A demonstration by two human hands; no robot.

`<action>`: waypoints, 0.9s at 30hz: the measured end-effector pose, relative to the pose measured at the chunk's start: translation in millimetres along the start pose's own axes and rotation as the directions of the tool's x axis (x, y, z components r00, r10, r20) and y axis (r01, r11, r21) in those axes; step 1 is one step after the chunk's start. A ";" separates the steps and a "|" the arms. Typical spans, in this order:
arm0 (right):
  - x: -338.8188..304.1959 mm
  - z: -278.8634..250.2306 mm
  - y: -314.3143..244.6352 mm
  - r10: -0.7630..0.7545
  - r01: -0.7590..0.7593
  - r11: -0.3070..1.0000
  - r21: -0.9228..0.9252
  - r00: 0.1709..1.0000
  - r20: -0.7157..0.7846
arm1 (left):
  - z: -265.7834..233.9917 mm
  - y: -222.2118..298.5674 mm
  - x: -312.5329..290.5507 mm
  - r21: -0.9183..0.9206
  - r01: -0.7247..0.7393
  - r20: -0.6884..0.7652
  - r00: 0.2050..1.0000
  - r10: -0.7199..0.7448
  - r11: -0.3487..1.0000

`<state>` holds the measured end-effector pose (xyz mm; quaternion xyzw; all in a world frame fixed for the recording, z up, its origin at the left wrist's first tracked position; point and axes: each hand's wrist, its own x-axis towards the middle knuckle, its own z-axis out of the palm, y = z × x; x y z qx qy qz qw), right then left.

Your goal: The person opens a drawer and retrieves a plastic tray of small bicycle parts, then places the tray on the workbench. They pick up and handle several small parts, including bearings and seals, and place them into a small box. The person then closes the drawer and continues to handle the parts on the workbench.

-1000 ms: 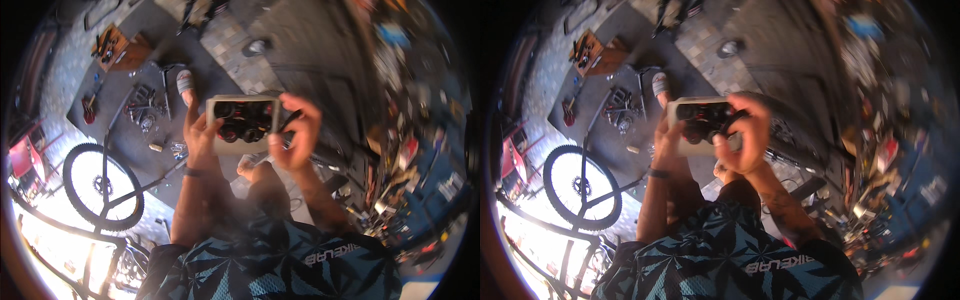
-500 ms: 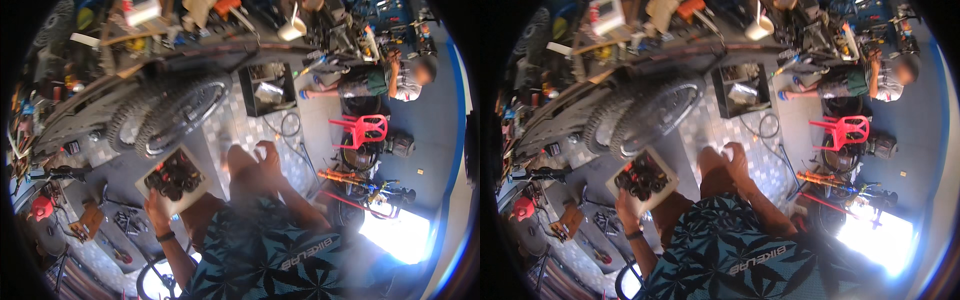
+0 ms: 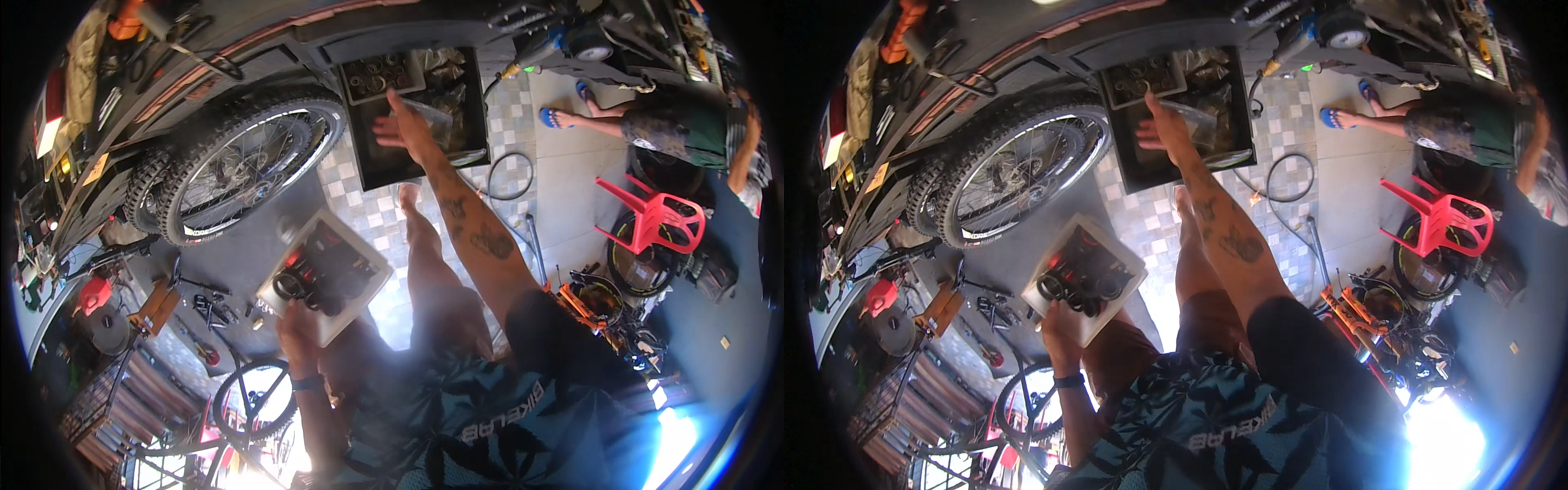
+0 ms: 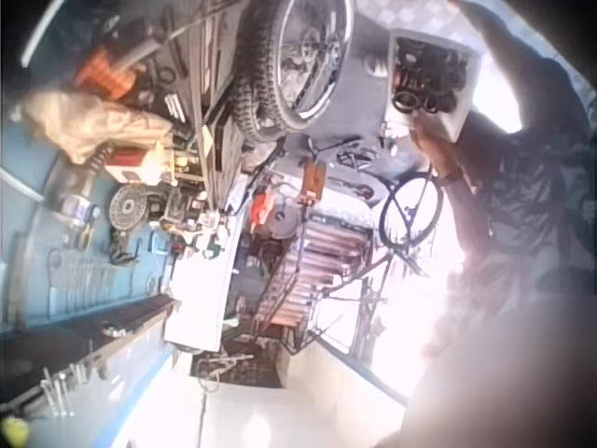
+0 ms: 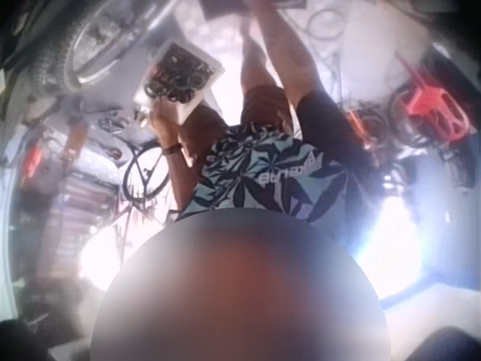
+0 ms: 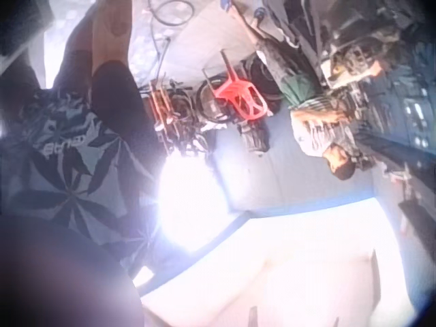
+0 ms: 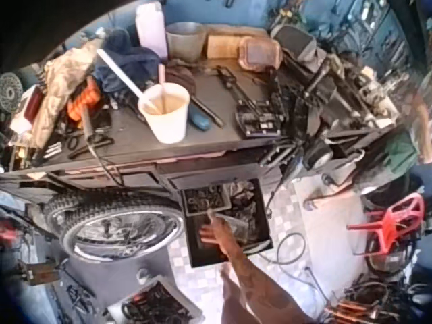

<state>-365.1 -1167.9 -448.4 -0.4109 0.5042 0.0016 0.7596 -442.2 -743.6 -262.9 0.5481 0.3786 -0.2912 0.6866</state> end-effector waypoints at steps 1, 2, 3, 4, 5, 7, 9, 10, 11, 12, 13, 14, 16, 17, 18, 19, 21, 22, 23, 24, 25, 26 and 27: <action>11.8 5.5 -9.0 0.049 -0.051 0.993 0.105 0.999 0.022 | 11.3 -8.5 -9.0 0.063 0.007 0.028 1.000 -0.009 0.998; 21.6 11.5 -18.5 0.099 -0.104 0.974 0.200 0.995 0.034 | 23.9 -17.9 -15.4 0.098 0.008 -0.023 1.000 -0.006 0.995; 28.9 16.0 -26.8 0.071 -0.084 0.971 0.224 0.995 0.068 | 34.0 -22.9 -20.7 0.098 -0.034 0.031 0.999 0.031 0.995; 34.1 20.1 -34.7 0.047 -0.065 0.968 0.243 0.996 0.081 | 41.9 -24.6 -24.9 0.220 -0.031 -0.008 0.999 0.034 0.975; 36.8 22.8 -41.5 0.049 -0.059 0.969 0.241 0.998 0.048 | 49.3 -26.7 -28.0 0.314 -0.056 0.016 0.998 0.054 0.948; 36.4 20.6 -53.6 0.018 -0.032 0.984 0.176 0.997 0.082 | 58.9 -29.6 -33.1 0.353 -0.081 0.037 0.997 0.072 0.932; 25.8 5.0 -62.1 0.009 -0.019 0.995 0.103 0.995 0.095 | 63.2 -32.0 -35.1 0.232 -0.109 0.096 0.991 0.089 0.967; 14.1 -5.9 -61.0 0.019 -0.029 0.996 0.080 0.994 0.111 | 63.0 -32.7 -35.5 0.240 -0.100 0.101 0.992 0.078 0.966; -1.6 -16.2 -55.8 0.052 -0.064 0.993 0.103 0.992 0.113 | 61.9 -34.3 -35.9 0.259 -0.082 0.064 0.996 0.068 0.962; -18.8 -25.7 -49.3 0.076 -0.089 0.989 0.115 0.991 0.111 | 60.3 -35.7 -36.0 0.258 -0.086 0.062 0.995 0.072 0.962; -34.6 -34.2 -44.6 0.108 -0.118 0.986 0.117 0.990 0.088 | 58.8 -36.8 -34.9 0.250 -0.086 0.064 0.995 0.072 0.965; -53.1 -44.1 -39.3 0.098 -0.110 0.989 0.100 0.988 0.120 | 58.0 -38.0 -33.5 0.251 -0.094 0.053 0.995 0.083 0.963; -94.6 -64.3 -31.3 0.134 -0.136 0.991 0.010 0.986 0.103 | 58.7 -38.1 -26.2 0.278 -0.128 0.018 0.992 0.128 0.952; -116.1 -74.3 -29.5 0.168 -0.163 0.985 -0.058 0.982 0.081 | 60.8 -39.5 -22.8 0.296 -0.119 -0.012 0.992 0.128 0.948; -139.2 -83.4 -27.8 0.140 -0.133 0.988 -0.084 0.988 0.072 | 64.8 -41.8 -17.8 0.254 -0.151 0.017 0.988 0.152 0.955; -165.1 -92.9 -26.8 0.110 -0.103 0.989 -0.106 0.992 0.065 | 68.0 -42.4 -12.8 0.278 -0.136 -0.003 0.990 0.142 0.951; -209.7 -109.4 -35.8 0.124 -0.126 0.987 -0.100 0.992 -0.024 | 82.1 -49.6 1.8 0.264 -0.225 0.074 0.974 0.213 0.938; -231.0 -117.4 -43.6 0.127 -0.131 0.985 -0.110 0.991 -0.038 | 90.6 -53.9 9.9 0.265 -0.200 0.062 0.980 0.190 0.943; -251.8 -123.8 -52.2 0.130 -0.134 0.985 -0.105 0.991 -0.042 | 98.6 -58.2 17.7 0.260 -0.194 0.072 0.981 0.181 0.946; -268.7 -129.2 -61.3 0.123 -0.130 0.982 -0.137 0.991 -0.062 | 107.9 -63.6 26.6 0.214 -0.244 0.150 0.965 0.215 0.946; -283.0 -134.0 -70.7 0.113 -0.124 0.979 -0.161 0.991 -0.077 | 118.4 -68.2 38.7 0.237 -0.183 0.129 0.979 0.156 0.954; -296.6 -138.4 -79.3 0.103 -0.117 0.978 -0.175 0.991 -0.087 | 129.1 -72.4 51.6 0.223 -0.177 0.175 0.975 0.139 0.959; -310.0 -140.2 -87.3 0.101 -0.121 0.971 -0.207 0.989 -0.105 | 140.2 -77.7 63.9 0.260 -0.129 0.151 0.984 0.091 0.957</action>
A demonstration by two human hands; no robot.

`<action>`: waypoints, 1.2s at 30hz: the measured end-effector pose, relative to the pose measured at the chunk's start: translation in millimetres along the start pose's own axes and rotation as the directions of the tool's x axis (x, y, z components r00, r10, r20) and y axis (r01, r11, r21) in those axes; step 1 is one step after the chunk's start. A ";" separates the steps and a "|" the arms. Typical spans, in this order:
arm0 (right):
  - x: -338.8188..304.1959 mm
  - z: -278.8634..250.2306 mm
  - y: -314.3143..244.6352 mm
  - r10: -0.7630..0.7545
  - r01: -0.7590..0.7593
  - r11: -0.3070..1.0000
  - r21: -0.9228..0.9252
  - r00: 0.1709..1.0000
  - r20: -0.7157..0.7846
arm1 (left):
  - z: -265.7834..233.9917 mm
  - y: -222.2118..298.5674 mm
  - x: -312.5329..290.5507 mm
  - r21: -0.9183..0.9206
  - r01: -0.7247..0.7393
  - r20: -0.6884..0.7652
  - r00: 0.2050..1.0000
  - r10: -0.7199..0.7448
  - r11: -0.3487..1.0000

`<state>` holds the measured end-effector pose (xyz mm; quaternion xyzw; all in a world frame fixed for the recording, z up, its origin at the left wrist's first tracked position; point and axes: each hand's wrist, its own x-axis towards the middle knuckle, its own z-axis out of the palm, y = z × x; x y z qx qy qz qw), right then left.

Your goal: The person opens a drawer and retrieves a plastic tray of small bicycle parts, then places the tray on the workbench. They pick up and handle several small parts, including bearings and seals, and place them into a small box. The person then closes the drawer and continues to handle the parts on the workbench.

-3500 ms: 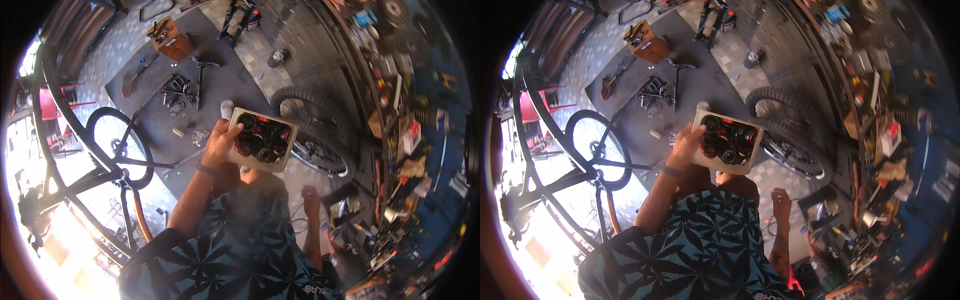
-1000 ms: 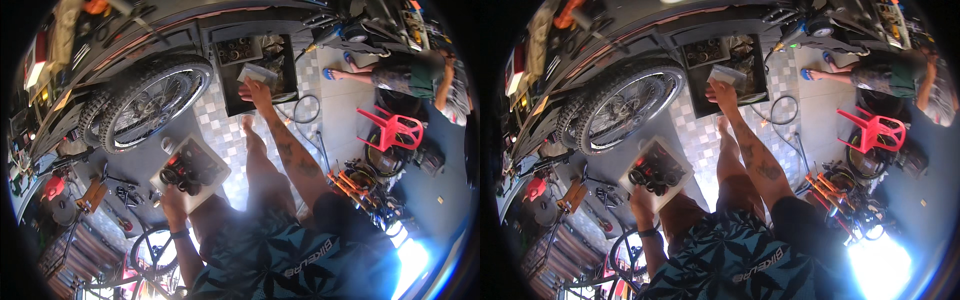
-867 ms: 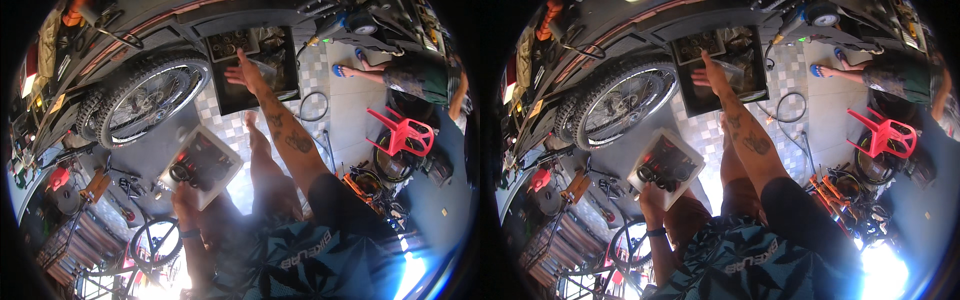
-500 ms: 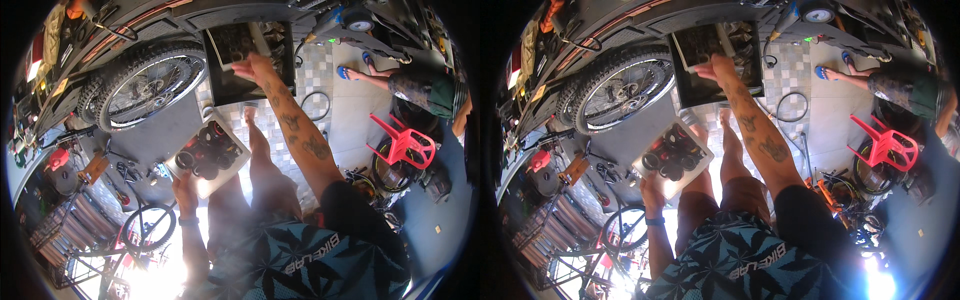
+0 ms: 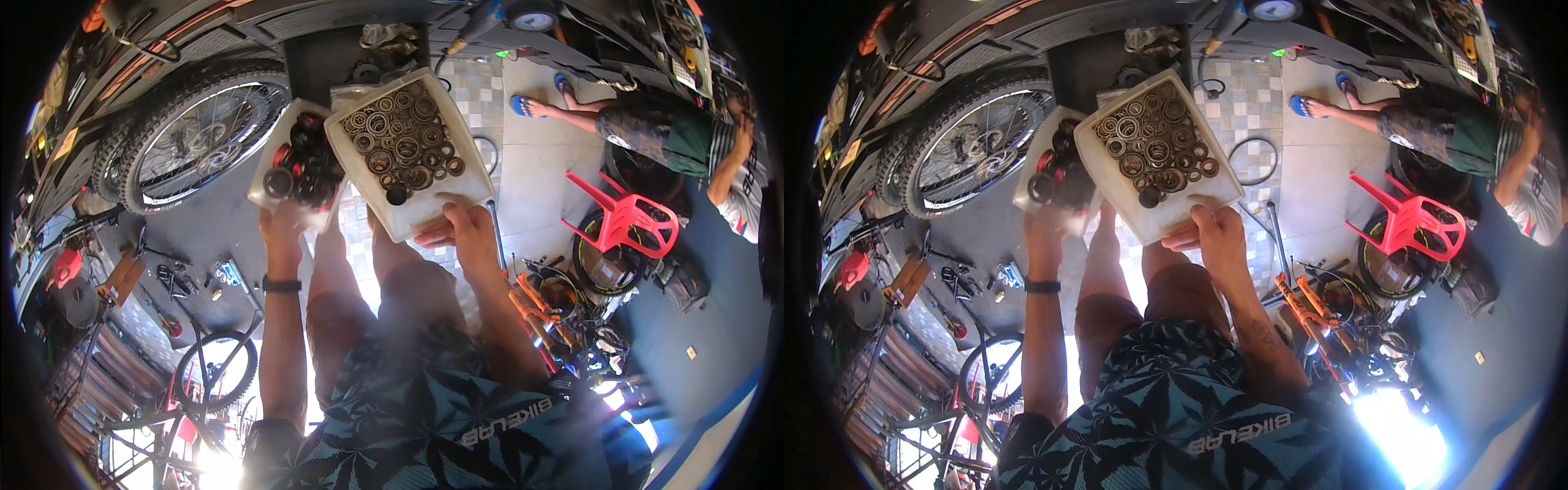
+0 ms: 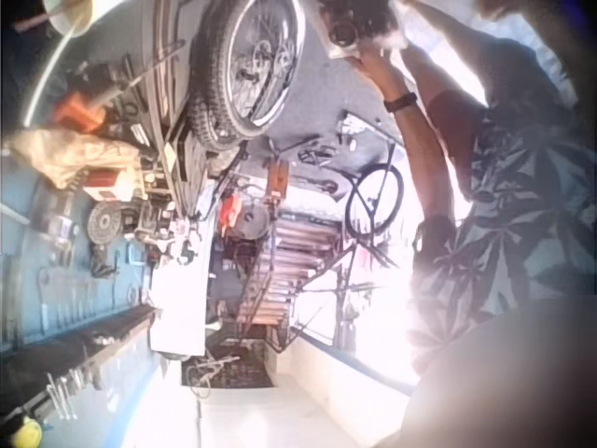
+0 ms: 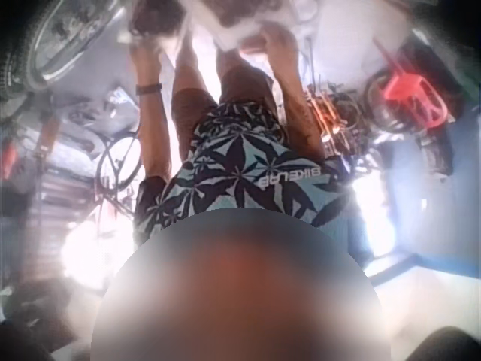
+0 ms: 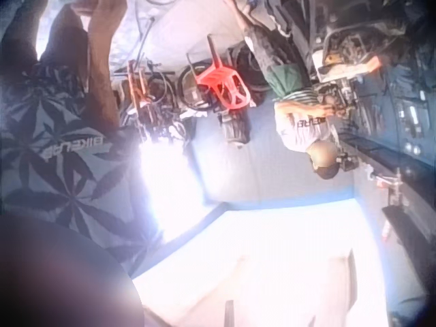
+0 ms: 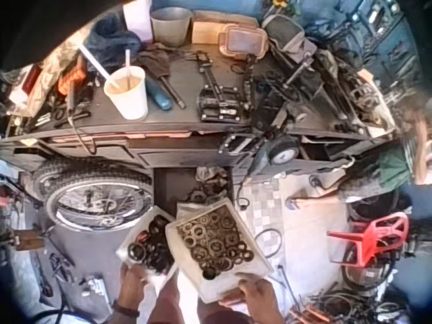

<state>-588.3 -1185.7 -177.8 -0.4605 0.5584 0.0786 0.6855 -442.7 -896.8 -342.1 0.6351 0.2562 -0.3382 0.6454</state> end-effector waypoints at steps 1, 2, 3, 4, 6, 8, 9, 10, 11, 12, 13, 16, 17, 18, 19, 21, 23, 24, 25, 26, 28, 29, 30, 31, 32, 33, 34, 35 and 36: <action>-10.5 -4.0 -4.8 -0.005 0.005 1.000 -0.018 1.000 -0.008 | 14.2 -4.3 13.9 -0.057 -0.058 0.103 0.993 0.063 0.997; -12.2 -7.5 -12.0 -0.008 0.007 1.000 -0.030 1.000 -0.016 | 34.8 -6.7 33.6 -0.076 -0.082 0.148 0.985 0.093 0.994; -18.0 -9.5 -15.7 -0.031 0.031 0.999 0.031 0.999 -0.010 | 48.0 -6.9 47.8 -0.023 0.013 0.113 0.994 -0.010 1.000; -21.7 -10.5 -19.3 -0.021 0.022 0.999 0.025 0.999 -0.031 | 63.2 -6.0 63.0 -0.097 0.091 0.155 0.985 -0.075 0.991; -27.7 -9.4 -23.3 -0.016 0.018 0.999 0.046 0.999 -0.042 | 104.6 -8.8 96.3 -0.057 0.056 0.133 0.990 -0.048 0.997; -32.3 -5.5 -24.9 -0.023 0.024 0.999 0.026 0.999 -0.026 | 143.0 -11.1 126.6 -0.180 0.008 0.090 0.996 0.008 0.984; -34.9 -3.2 -25.2 -0.029 0.029 0.999 0.015 0.999 -0.026 | 148.2 -5.9 140.5 -0.211 0.068 0.105 0.993 -0.046 0.975; -37.9 -1.2 -25.6 -0.017 0.017 1.000 -0.003 0.999 -0.049 | 154.2 0.6 153.3 -0.189 0.127 0.103 0.989 -0.109 0.974; -42.7 1.7 -25.0 -0.018 0.017 1.000 -0.019 0.999 -0.038 | 156.7 8.7 162.9 -0.160 0.185 0.155 0.975 -0.161 0.970; -47.1 4.6 -24.7 -0.007 0.006 1.000 -0.015 0.999 -0.036 | 155.3 16.5 164.2 -0.129 0.240 0.204 0.956 -0.211 0.962; -50.7 7.7 -24.7 -0.008 0.008 1.000 -0.008 1.000 -0.025 | 150.9 25.3 158.1 -0.142 0.290 0.263 0.933 -0.247 0.946; -63.7 18.6 -25.2 -0.023 0.023 1.000 0.007 0.999 0.022 | 134.9 66.1 109.5 -0.166 0.348 0.427 0.869 -0.251 0.923; -70.9 23.5 -25.3 -0.021 0.021 1.000 0.005 0.999 0.031 | 122.8 77.0 74.2 -0.175 0.313 0.476 0.857 -0.198 0.934; -79.8 30.1 -25.0 -0.023 0.022 1.000 0.002 0.999 0.046 | 109.6 87.1 35.0 -0.214 0.273 0.553 0.825 -0.114 0.938; -87.2 37.9 -25.0 -0.021 0.022 1.000 -0.006 0.998 0.060 | 100.3 96.7 -1.7 -0.293 0.241 0.542 0.839 -0.047 0.925; -100.9 56.5 -26.0 -0.033 0.034 0.999 -0.010 0.994 0.100 | 79.6 114.6 -67.1 -0.558 0.197 0.551 0.815 0.182 0.806; -118.6 83.6 -25.1 -0.055 0.057 0.998 -0.004 0.986 0.160 | 44.0 135.0 -109.7 -0.466 0.088 0.581 0.781 0.229 0.880; -127.5 99.2 -23.1 -0.035 0.044 0.998 -0.047 0.984 0.173 | 24.3 142.8 -124.9 -0.429 0.026 0.596 0.759 0.262 0.903; -133.2 116.3 -22.7 -0.041 0.059 0.995 -0.084 0.980 0.195 | 6.3 150.5 -134.2 -0.383 -0.014 0.534 0.813 0.234 0.923; -140.4 133.8 -21.9 -0.031 0.059 0.989 -0.134 0.979 0.203 | -12.2 156.8 -142.6 -0.314 -0.069 0.463 0.860 0.216 0.947; -158.4 173.3 -18.4 -0.061 0.116 0.974 -0.197 0.963 0.264 | -53.5 172.6 -150.0 -0.274 -0.135 0.363 0.902 0.233 0.952; -169.5 195.0 -14.0 -0.077 0.147 0.966 -0.214 0.950 0.303 | -78.2 180.4 -154.1 -0.315 -0.160 0.338 0.902 0.268 0.935; -180.6 217.1 -8.9 -0.065 0.154 0.958 -0.242 0.939 0.338 | -105.0 188.0 -159.7 -0.359 -0.194 0.307 0.899 0.312 0.913; -191.5 238.8 -4.4 -0.054 0.164 0.953 -0.253 0.919 0.391 | -139.6 199.4 -161.9 -0.308 -0.180 0.315 0.907 0.279 0.934; -202.9 259.7 -0.5 -0.040 0.176 0.948 -0.266 0.893 0.449 | -170.1 207.8 -169.1 -0.359 -0.203 0.296 0.901 0.317 0.911; -214.5 280.0 2.1 -0.060 0.275 0.899 -0.339 0.847 0.528 | -200.0 216.2 -177.2 -0.394 -0.217 0.267 0.903 0.337 0.893; -225.3 299.8 3.2 -0.070 0.379 0.837 -0.396 0.790 0.609 | -228.8 224.4 -186.3 -0.437 -0.238 0.239 0.899 0.367 0.868; -240.9 318.3 7.9 -0.049 0.459 0.767 -0.449 0.738 0.673 | -259.6 229.4 -204.3 -0.432 -0.279 0.160 0.912 0.378 0.858; -251.2 335.5 7.7 -0.037 0.532 0.694 -0.485 0.699 0.714 | -285.7 233.4 -218.2 -0.442 -0.331 0.094 0.907 0.410 0.834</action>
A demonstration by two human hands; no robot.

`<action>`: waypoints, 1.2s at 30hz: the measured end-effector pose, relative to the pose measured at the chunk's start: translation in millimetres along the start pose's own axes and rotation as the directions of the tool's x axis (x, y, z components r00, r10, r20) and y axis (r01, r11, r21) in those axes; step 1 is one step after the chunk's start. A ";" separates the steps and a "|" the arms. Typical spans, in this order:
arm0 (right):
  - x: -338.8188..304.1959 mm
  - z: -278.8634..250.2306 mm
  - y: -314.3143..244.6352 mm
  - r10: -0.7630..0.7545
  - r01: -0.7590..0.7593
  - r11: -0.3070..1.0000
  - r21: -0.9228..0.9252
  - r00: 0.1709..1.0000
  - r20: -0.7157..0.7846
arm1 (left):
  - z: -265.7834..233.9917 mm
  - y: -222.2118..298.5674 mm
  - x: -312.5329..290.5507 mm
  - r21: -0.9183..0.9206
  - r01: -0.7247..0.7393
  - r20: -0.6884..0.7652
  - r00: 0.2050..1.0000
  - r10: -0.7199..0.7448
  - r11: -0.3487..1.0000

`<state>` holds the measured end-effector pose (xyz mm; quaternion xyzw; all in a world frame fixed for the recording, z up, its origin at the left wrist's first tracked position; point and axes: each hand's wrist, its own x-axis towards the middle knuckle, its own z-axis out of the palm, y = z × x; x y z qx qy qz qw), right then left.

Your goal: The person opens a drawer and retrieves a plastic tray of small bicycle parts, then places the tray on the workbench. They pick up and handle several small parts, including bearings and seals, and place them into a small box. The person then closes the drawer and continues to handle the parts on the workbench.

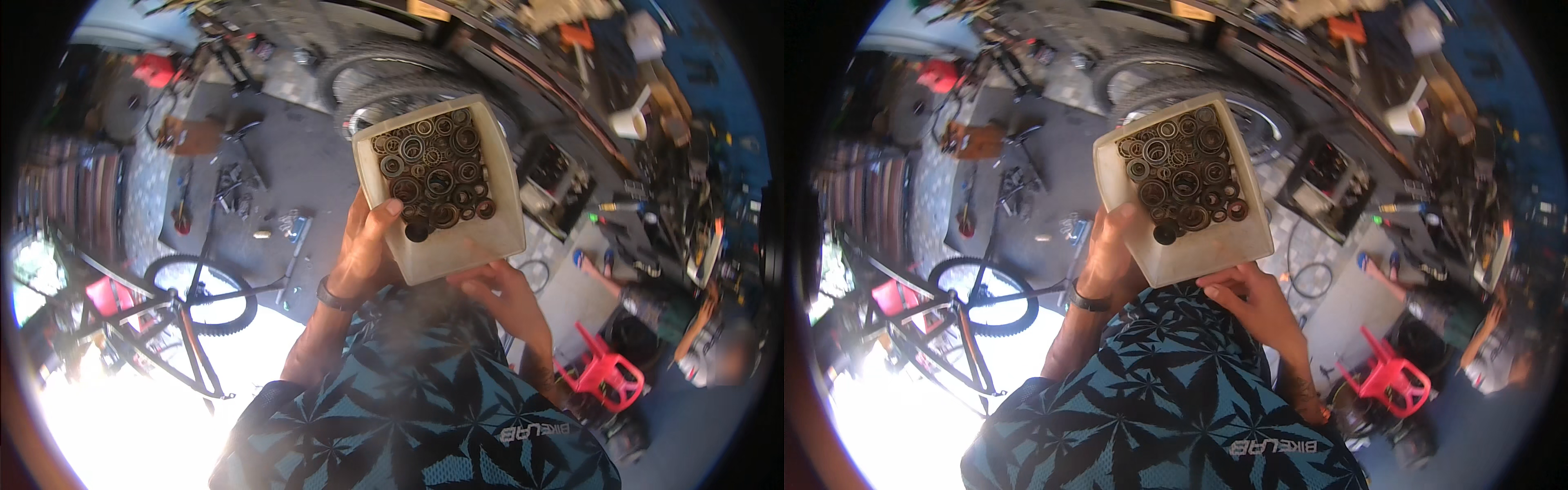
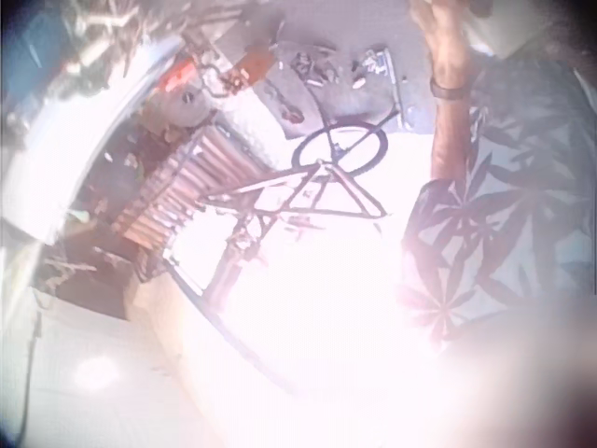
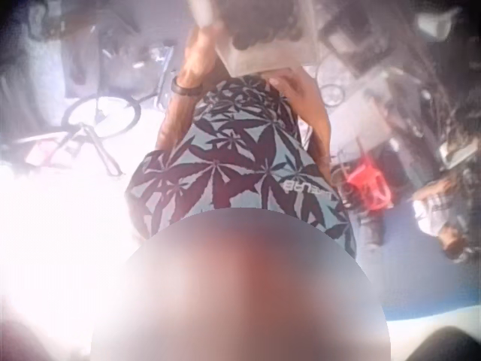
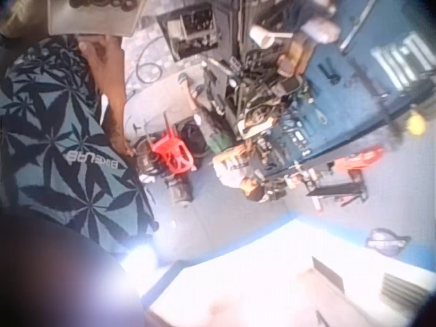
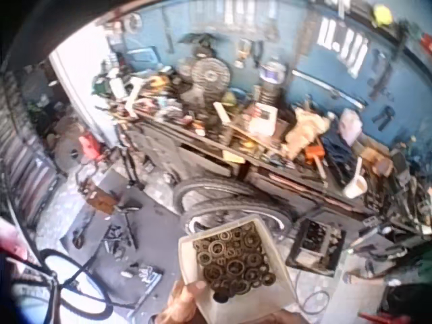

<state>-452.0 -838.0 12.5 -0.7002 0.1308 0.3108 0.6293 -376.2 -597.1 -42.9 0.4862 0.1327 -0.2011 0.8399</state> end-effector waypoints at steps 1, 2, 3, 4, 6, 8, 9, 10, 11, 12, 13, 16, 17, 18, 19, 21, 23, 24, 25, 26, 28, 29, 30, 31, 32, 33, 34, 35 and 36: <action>6.6 7.6 -14.4 -0.011 0.015 0.994 -0.111 0.999 0.039 | -16.2 17.3 -10.9 -0.014 -0.067 -0.031 0.997 0.066 0.998; 14.2 14.7 -27.7 -0.017 0.033 0.976 -0.217 0.997 0.073 | -32.6 33.2 -19.9 0.002 -0.072 -0.080 0.994 0.072 0.997; 23.1 21.5 -39.9 -0.106 0.121 0.964 -0.238 0.991 0.076 | -48.3 47.0 -28.5 0.003 -0.088 -0.115 0.990 0.087 0.996; 33.2 26.6 -52.6 -0.164 0.187 0.928 -0.321 0.982 0.098 | -61.9 58.1 -36.6 0.000 -0.101 -0.151 0.983 0.100 0.995; 46.2 48.2 -72.2 -0.262 0.265 0.929 -0.260 0.964 0.046 | -86.4 77.5 -59.3 -0.015 -0.155 -0.229 0.962 0.148 0.988; 66.5 62.8 -96.0 -0.337 0.321 0.891 -0.321 0.942 0.008 | -104.5 89.6 -72.4 -0.036 -0.235 -0.284 0.934 0.216 0.971; 75.3 70.9 -108.2 -0.395 0.370 0.852 -0.370 0.919 0.009 | -112.5 95.5 -80.7 -0.035 -0.269 -0.307 0.919 0.246 0.962; 86.1 80.0 -120.9 -0.437 0.410 0.820 -0.400 0.899 0.025 | -119.6 101.7 -86.5 -0.036 -0.315 -0.321 0.902 0.287 0.948; 97.0 90.7 -133.3 -0.463 0.432 0.803 -0.411 0.886 0.027 | -127.1 108.8 -90.4 -0.040 -0.310 -0.338 0.899 0.278 0.950; 107.3 103.2 -146.0 -0.474 0.436 0.796 -0.420 0.880 0.016 | -135.8 115.2 -95.0 -0.049 -0.315 -0.345 0.896 0.280 0.948; 127.9 105.8 -161.0 -0.490 0.451 0.791 -0.414 0.871 0.012 | -136.6 122.5 -87.0 -0.055 -0.291 -0.358 0.899 0.253 0.955; 155.2 147.2 -194.3 -0.567 0.550 0.747 -0.373 0.820 0.073 | -151.9 137.1 -93.6 -0.031 -0.348 -0.466 0.834 0.295 0.937; 163.9 160.0 -204.1 -0.589 0.581 0.733 -0.353 0.802 0.099 | -158.8 142.9 -92.5 -0.027 -0.368 -0.477 0.821 0.312 0.929; 172.3 172.7 -213.0 -0.562 0.561 0.752 -0.346 0.820 0.108 | -167.1 149.5 -89.7 -0.053 -0.356 -0.477 0.830 0.290 0.933; 181.3 185.1 -221.9 -0.551 0.560 0.758 -0.333 0.824 0.132 | -177.5 156.5 -86.4 -0.079 -0.362 -0.468 0.836 0.286 0.929; 207.0 205.3 -238.3 -0.565 0.594 0.748 -0.297 0.804 0.187 | -193.8 170.3 -71.4 -0.110 -0.376 -0.463 0.838 0.287 0.920; 229.5 227.0 -251.8 -0.558 0.593 0.759 -0.268 0.805 0.200 | -214.3 188.4 -55.9 -0.122 -0.406 -0.469 0.828 0.307 0.906; 241.0 237.0 -258.0 -0.549 0.585 0.770 -0.256 0.811 0.202 | -225.5 199.5 -48.4 -0.111 -0.421 -0.468 0.821 0.326 0.900; 253.3 246.5 -265.5 -0.553 0.589 0.771 -0.242 0.808 0.205 | -236.3 211.7 -40.9 -0.101 -0.433 -0.468 0.815 0.342 0.896; 266.9 254.9 -275.6 -0.566 0.606 0.749 -0.268 0.795 0.219 | -245.9 223.6 -34.3 -0.089 -0.432 -0.475 0.810 0.343 0.897; 294.5 266.8 -294.2 -0.579 0.624 0.716 -0.313 0.781 0.234 | -259.3 246.9 -18.4 -0.058 -0.445 -0.506 0.785 0.358 0.894; 307.5 274.9 -303.3 -0.599 0.651 0.701 -0.292 0.759 0.254 | -266.5 258.2 -12.4 -0.038 -0.456 -0.522 0.768 0.372 0.889; 321.4 284.0 -313.2 -0.612 0.668 0.693 -0.272 0.744 0.267 | -273.8 269.4 -6.7 -0.041 -0.457 -0.548 0.754 0.363 0.888; 332.2 292.6 -321.0 -0.612 0.669 0.696 -0.261 0.742 0.272 | -279.5 278.3 -3.7 -0.046 -0.457 -0.571 0.741 0.352 0.888; 342.5 300.4 -329.7 -0.607 0.679 0.677 -0.284 0.733 0.305 | -283.8 286.2 -2.2 -0.056 -0.452 -0.596 0.731 0.333 0.890; 354.2 308.2 -340.9 -0.594 0.680 0.664 -0.311 0.732 0.334 | -288.7 294.1 0.6 -0.026 -0.447 -0.621 0.708 0.336 0.894; 364.9 316.4 -351.1 -0.593 0.699 0.641 -0.317 0.713 0.375 | -294.1 301.7 4.8 0.011 -0.449 -0.645 0.680 0.349 0.894; 373.5 327.5 -359.7 -0.616 0.729 0.613 -0.304 0.682 0.394 | -301.0 310.2 6.2 -0.002 -0.469 -0.652 0.670 0.355 0.883; 381.1 338.9 -368.1 -0.615 0.732 0.602 -0.318 0.679 0.400 | -307.9 318.4 8.1 -0.014 -0.490 -0.658 0.661 0.361 0.872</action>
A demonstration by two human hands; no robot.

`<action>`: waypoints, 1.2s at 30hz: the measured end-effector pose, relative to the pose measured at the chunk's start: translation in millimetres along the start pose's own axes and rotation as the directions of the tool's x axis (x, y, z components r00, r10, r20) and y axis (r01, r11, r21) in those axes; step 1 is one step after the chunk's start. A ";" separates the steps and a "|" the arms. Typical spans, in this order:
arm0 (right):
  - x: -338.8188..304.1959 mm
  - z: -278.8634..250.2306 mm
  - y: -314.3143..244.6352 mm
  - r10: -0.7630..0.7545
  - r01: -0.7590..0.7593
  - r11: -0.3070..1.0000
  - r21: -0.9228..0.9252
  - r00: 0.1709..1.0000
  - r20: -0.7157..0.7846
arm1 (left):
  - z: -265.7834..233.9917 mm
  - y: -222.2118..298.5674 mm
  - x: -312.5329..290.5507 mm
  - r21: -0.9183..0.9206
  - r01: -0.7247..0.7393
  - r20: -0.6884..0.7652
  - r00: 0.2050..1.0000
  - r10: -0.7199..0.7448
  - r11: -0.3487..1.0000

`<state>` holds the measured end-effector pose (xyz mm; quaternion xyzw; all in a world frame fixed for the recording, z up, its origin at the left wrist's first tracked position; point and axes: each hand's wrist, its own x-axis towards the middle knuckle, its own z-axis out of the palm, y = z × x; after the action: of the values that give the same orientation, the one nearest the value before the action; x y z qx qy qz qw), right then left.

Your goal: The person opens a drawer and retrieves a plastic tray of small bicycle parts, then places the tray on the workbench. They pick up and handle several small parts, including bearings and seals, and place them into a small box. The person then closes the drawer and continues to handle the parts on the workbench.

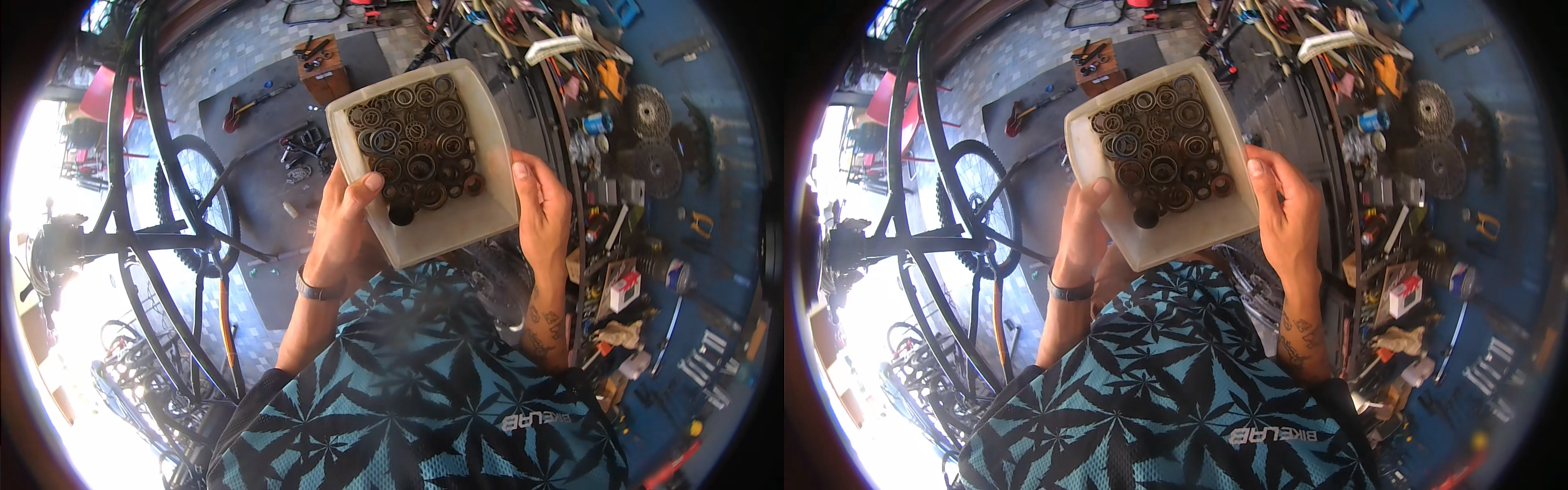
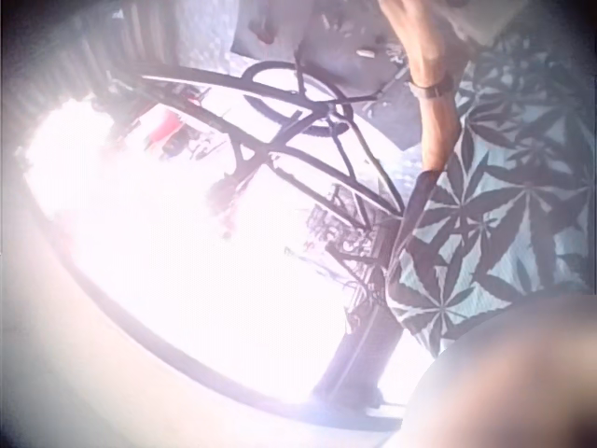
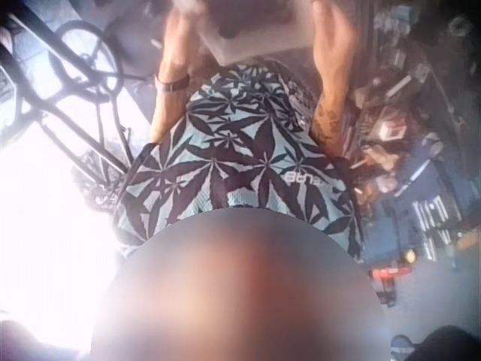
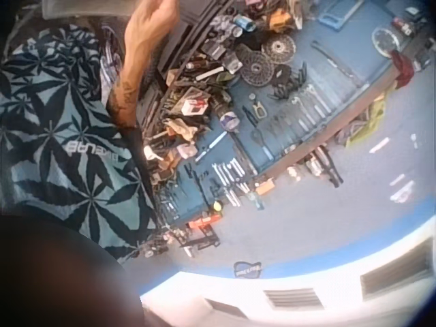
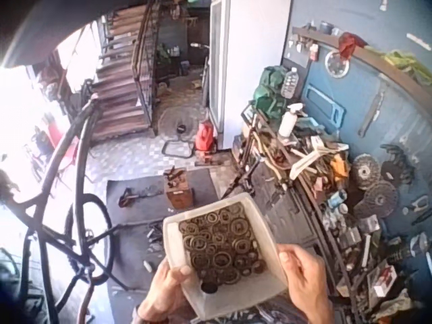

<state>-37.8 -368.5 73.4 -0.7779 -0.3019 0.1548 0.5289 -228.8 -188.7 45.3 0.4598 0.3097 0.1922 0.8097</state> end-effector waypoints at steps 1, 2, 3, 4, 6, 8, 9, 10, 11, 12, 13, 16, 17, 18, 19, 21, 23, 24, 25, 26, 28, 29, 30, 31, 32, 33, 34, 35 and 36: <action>14.3 5.4 -3.1 -0.010 0.010 1.000 -0.011 1.000 0.010 | -2.8 7.0 6.7 -0.076 0.010 0.012 1.000 -0.010 0.997; 27.3 12.1 -6.8 0.008 -0.008 1.000 -0.030 1.000 0.011 | -5.9 14.1 13.2 -0.150 0.024 0.024 0.999 -0.021 0.988; 40.7 20.9 -10.2 -0.104 0.102 0.993 -0.055 0.994 -0.039 | -8.2 20.3 19.7 -0.161 0.013 0.006 1.000 -0.013 0.987; 54.1 31.7 -14.0 -0.193 0.184 0.979 -0.091 0.976 -0.098 | -10.1 26.2 27.0 -0.171 0.003 -0.011 1.000 -0.005 0.985; 69.4 51.0 -24.5 -0.311 0.298 0.946 -0.130 0.946 -0.093 | -13.4 35.3 42.0 -0.149 -0.028 -0.038 0.999 0.023 0.988; 77.7 67.1 -37.9 -0.356 0.359 0.924 -0.135 0.933 0.042 | -17.2 43.3 60.7 -0.096 -0.074 -0.058 0.996 0.069 0.993; 84.0 76.3 -42.1 -0.205 0.238 0.958 -0.162 0.959 0.196 | -19.9 46.8 68.4 -0.044 -0.085 -0.085 0.993 0.081 0.995; 101.0 94.0 -39.8 -0.295 0.367 0.891 -0.267 0.916 0.272 | -21.9 49.3 75.7 -0.013 -0.077 -0.108 0.991 0.075 0.997; 116.9 110.3 -38.6 -0.279 0.384 0.840 -0.383 0.912 0.302 | -25.1 52.3 83.1 0.018 -0.069 -0.129 0.989 0.071 0.997; 129.6 123.2 -36.1 -0.259 0.404 0.769 -0.496 0.905 0.337 | -27.6 53.8 89.7 0.050 -0.060 -0.150 0.986 0.067 0.997; 142.1 135.5 -34.0 -0.204 0.375 0.747 -0.549 0.915 0.347 | -29.7 54.8 96.8 0.036 -0.064 -0.156 0.985 0.069 0.997; 172.9 163.3 -26.2 -0.152 0.357 0.719 -0.597 0.918 0.366 | -40.9 57.2 115.8 -0.008 -0.065 -0.188 0.980 0.063 0.998; 181.4 169.4 -24.2 -0.210 0.391 0.743 -0.543 0.907 0.366 | -47.1 59.0 122.4 -0.024 -0.058 -0.199 0.979 0.053 0.998; 187.7 175.2 -23.1 -0.265 0.422 0.765 -0.486 0.895 0.360 | -53.5 61.0 127.7 -0.038 -0.050 -0.209 0.977 0.041 0.998; 192.3 180.2 -22.5 -0.255 0.420 0.775 -0.472 0.891 0.375 | -58.6 62.5 130.9 -0.052 -0.038 -0.215 0.976 0.026 0.998; 200.8 189.9 -24.1 -0.229 0.410 0.800 -0.437 0.883 0.410 | -69.5 66.8 136.4 -0.084 -0.026 -0.227 0.974 0.007 0.996; 206.9 195.1 -29.1 -0.252 0.421 0.835 -0.353 0.865 0.435 | -78.0 71.3 141.9 -0.160 -0.054 -0.258 0.966 0.011 0.986; 209.9 198.1 -32.3 -0.230 0.397 0.858 -0.326 0.864 0.447 | -81.7 73.7 144.9 -0.192 -0.086 -0.273 0.962 0.031 0.978; 213.1 200.4 -36.0 -0.292 0.422 0.864 -0.273 0.864 0.411 | -84.9 76.0 146.5 -0.223 -0.087 -0.281 0.960 0.022 0.971; 215.0 202.4 -39.8 -0.248 0.354 0.910 -0.214 0.880 0.404 | -87.5 78.1 147.6 -0.249 -0.101 -0.290 0.957 0.025 0.963; 221.4 206.5 -47.1 -0.186 0.225 0.973 -0.052 0.895 0.406 | -93.0 82.8 151.4 -0.296 -0.131 -0.314 0.949 0.034 0.946; 225.9 206.6 -50.2 -0.154 0.199 0.978 -0.057 0.885 0.440 | -95.2 84.7 153.0 -0.318 -0.146 -0.327 0.944 0.037 0.937; 232.1 209.1 -52.0 -0.072 0.069 0.997 0.025 0.883 0.463 | -97.5 86.4 155.0 -0.339 -0.143 -0.347 0.938 0.018 0.930; 238.1 212.2 -52.8 -0.018 -0.051 0.991 0.125 0.868 0.496 | -99.9 87.7 156.3 -0.338 -0.153 -0.366 0.931 0.020 0.929; 244.6 215.1 -53.1 0.061 -0.197 0.960 0.201 0.842 0.536 | -102.3 88.8 157.6 -0.329 -0.182 -0.372 0.927 0.050 0.927; 252.6 216.1 -52.3 0.059 -0.214 0.953 0.214 0.825 0.563 | -103.6 89.1 159.6 -0.318 -0.189 -0.387 0.921 0.055 0.929; 259.4 219.0 -51.1 -0.005 -0.160 0.958 0.237 0.818 0.575 | -104.6 89.1 162.4 -0.308 -0.196 -0.405 0.912 0.058 0.931; 266.3 222.0 -49.3 -0.031 -0.137 0.961 0.242 0.811 0.584 | -105.5 88.9 165.3 -0.298 -0.202 -0.423 0.904 0.061 0.933; 274.0 225.6 -47.4 -0.069 -0.116 0.957 0.268 0.801 0.594 | -106.2 89.0 170.4 -0.285 -0.211 -0.445 0.893 0.066 0.935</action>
<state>32.2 -18.2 49.7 -0.6067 -0.4173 0.4410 0.5131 -178.1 24.1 25.9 0.2872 0.4099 0.3952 0.7703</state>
